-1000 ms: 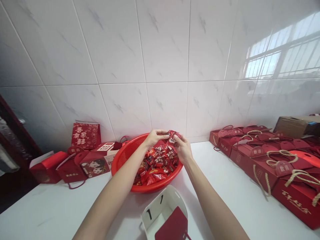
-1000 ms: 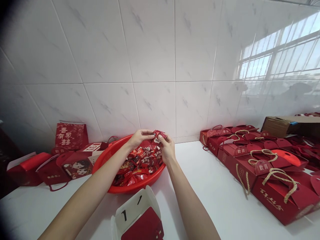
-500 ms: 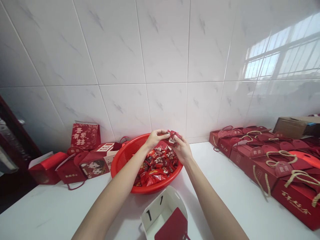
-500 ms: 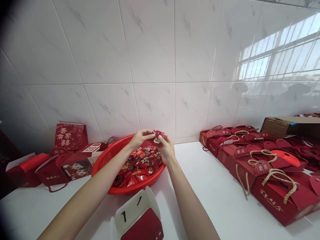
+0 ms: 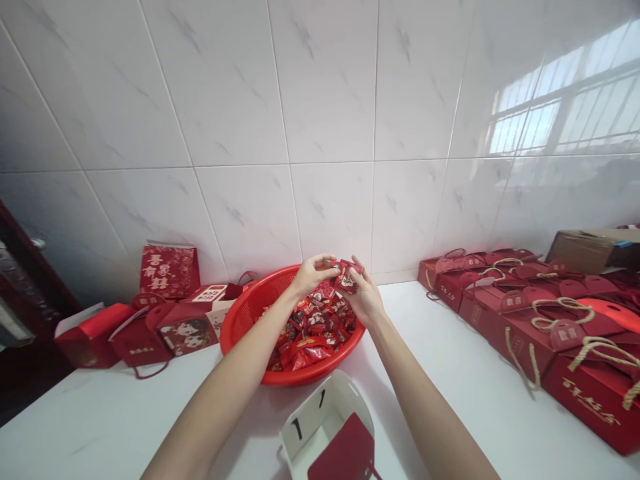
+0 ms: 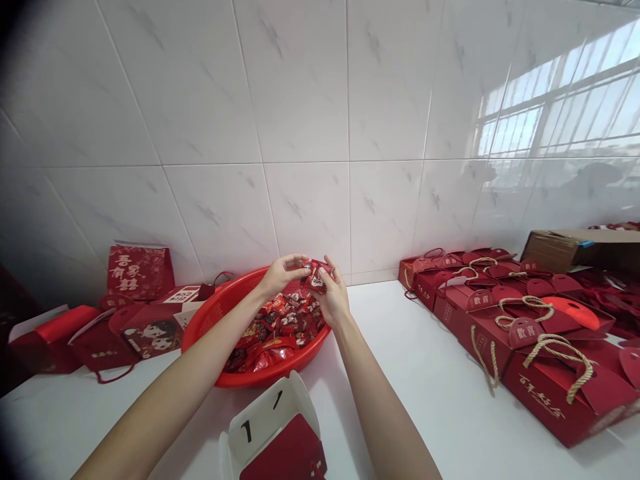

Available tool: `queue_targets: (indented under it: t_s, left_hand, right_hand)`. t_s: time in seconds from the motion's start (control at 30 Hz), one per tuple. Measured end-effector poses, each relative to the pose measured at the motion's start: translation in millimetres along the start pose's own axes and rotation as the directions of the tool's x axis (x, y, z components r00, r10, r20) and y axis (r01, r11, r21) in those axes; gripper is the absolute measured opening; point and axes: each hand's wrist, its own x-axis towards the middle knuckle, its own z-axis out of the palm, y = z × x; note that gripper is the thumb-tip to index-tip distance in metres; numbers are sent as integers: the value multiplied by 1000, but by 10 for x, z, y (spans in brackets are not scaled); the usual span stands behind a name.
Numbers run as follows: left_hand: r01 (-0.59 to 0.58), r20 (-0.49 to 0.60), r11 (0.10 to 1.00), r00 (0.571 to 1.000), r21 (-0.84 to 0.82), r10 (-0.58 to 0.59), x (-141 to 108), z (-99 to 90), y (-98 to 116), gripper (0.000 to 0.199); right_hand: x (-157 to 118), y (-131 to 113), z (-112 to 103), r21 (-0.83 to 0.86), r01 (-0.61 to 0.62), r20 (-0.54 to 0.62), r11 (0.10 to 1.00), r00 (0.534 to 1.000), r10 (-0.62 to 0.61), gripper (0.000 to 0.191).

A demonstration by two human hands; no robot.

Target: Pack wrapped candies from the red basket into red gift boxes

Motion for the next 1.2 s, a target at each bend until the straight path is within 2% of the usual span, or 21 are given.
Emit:
queue_targets:
  t_s: [0.07, 0.13, 0.27, 0.57, 0.7, 0.77, 0.87, 0.97, 1.07, 1.2]
  left_hand:
    - [-18, -8, 1000, 1000, 3, 18, 4, 3, -5, 49]
    - [-30, -9, 1000, 1000, -1, 30, 8, 5, -6, 48]
    - [-33, 2, 999, 999, 3, 33, 8, 12, 7, 48]
    - [-29, 46, 1000, 999, 11, 28, -5, 22, 45, 45]
    - [-9, -7, 998, 1000, 57, 10, 66, -49, -40, 39]
    - [47, -19, 989, 999, 141, -45, 99, -109, -134, 37]
    - [138, 48, 914, 984, 382, -169, 99, -204, -308, 28]
    - [141, 144, 799, 951, 585, -273, 52, -264, -443, 17]
    - [135, 196, 672, 898, 728, -393, 29, -271, -495, 38]
    - [115, 182, 492, 838, 863, -515, 74, -256, -505, 74]
  right_hand:
    - [10, 5, 1, 12, -2, -46, 1000, 999, 3, 33]
    - [19, 10, 8, 22, -7, -81, 1000, 997, 9, 23]
    - [33, 22, 24, 29, -13, -50, 1000, 999, 14, 3]
    - [69, 43, -4, 15, -45, -1, 999, 999, 45, 6]
    - [71, 37, -19, 13, -73, -14, 997, 997, 73, 6]
    - [79, 36, -33, 17, -70, -20, 997, 997, 70, 6]
    - [90, 36, -53, 38, -55, -48, 998, 997, 57, 8]
    - [82, 29, -54, 59, -52, -66, 997, 996, 56, 10]
    - [63, 11, -38, 77, -57, -87, 995, 994, 63, 10]
    - [56, -3, -21, 97, -68, -139, 993, 987, 81, 10]
